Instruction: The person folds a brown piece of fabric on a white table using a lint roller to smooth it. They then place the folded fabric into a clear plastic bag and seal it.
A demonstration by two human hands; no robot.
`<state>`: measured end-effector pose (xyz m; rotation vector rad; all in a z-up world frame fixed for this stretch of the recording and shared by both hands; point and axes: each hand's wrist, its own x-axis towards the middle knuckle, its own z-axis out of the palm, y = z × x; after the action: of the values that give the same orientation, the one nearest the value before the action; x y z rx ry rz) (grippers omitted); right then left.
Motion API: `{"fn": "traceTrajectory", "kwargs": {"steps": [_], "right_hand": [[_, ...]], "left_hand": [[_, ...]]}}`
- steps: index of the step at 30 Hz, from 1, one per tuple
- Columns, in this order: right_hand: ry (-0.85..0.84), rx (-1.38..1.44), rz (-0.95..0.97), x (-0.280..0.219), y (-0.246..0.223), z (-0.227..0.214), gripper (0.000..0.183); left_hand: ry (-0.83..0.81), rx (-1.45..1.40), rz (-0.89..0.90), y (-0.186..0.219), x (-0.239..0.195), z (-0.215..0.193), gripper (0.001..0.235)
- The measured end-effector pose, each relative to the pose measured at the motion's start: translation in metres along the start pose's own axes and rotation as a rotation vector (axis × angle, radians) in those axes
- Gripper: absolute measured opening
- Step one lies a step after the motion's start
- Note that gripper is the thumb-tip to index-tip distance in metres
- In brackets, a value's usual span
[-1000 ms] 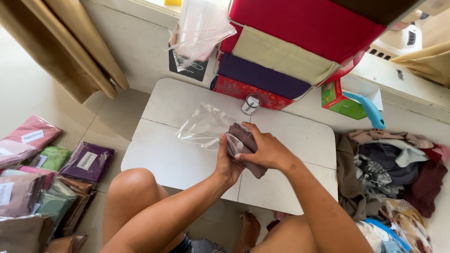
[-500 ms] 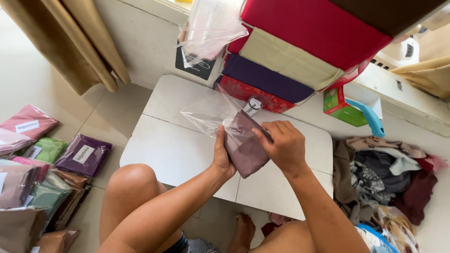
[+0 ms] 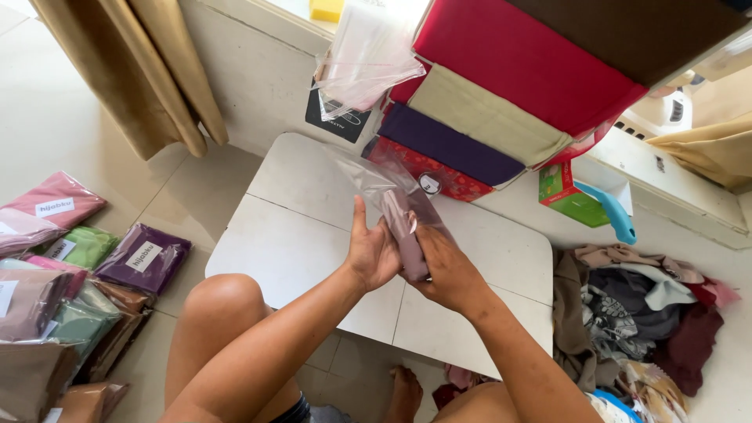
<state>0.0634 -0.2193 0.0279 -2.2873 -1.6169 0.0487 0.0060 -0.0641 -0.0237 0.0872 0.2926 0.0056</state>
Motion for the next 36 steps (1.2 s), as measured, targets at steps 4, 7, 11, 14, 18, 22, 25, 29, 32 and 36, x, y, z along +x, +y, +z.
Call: {"fn": "traceTrajectory", "kwargs": {"steps": [4,7,11,14,18,22,25,29,32,36], "right_hand": [[-0.053,0.189,0.168,-0.008,0.001,-0.013,0.077],[0.025,0.396,0.211,-0.015,0.011,-0.003,0.069],[0.062,0.496,0.113,-0.009,-0.008,0.001,0.067],[0.062,0.471,0.093,-0.013,0.001,0.019,0.068],[0.055,0.329,0.047,-0.017,0.006,0.04,0.073],[0.071,0.253,0.016,-0.006,-0.018,0.025,0.074],[0.116,0.171,-0.002,0.002,-0.034,0.015,0.072],[0.034,0.142,0.049,0.008,-0.043,0.003,0.07],[0.027,0.117,0.064,0.008,-0.038,0.004,0.066],[0.035,0.086,0.065,0.01,-0.042,0.002,0.066]], "left_hand": [[0.032,0.247,-0.054,0.001,0.001,-0.002,0.069],[0.07,0.671,0.11,-0.007,0.015,-0.016,0.098],[0.07,0.423,0.162,-0.015,-0.002,-0.005,0.111],[0.045,0.335,0.119,-0.017,-0.001,-0.013,0.111],[0.073,0.226,0.111,-0.025,0.006,-0.027,0.108],[0.113,0.206,0.06,-0.026,0.0,-0.026,0.111],[0.123,0.179,0.016,-0.022,-0.002,-0.021,0.112],[0.145,0.195,0.008,-0.018,0.007,-0.033,0.107],[0.143,0.231,-0.007,-0.013,0.007,-0.026,0.101],[0.169,0.242,-0.003,-0.011,0.01,-0.03,0.096]]}}
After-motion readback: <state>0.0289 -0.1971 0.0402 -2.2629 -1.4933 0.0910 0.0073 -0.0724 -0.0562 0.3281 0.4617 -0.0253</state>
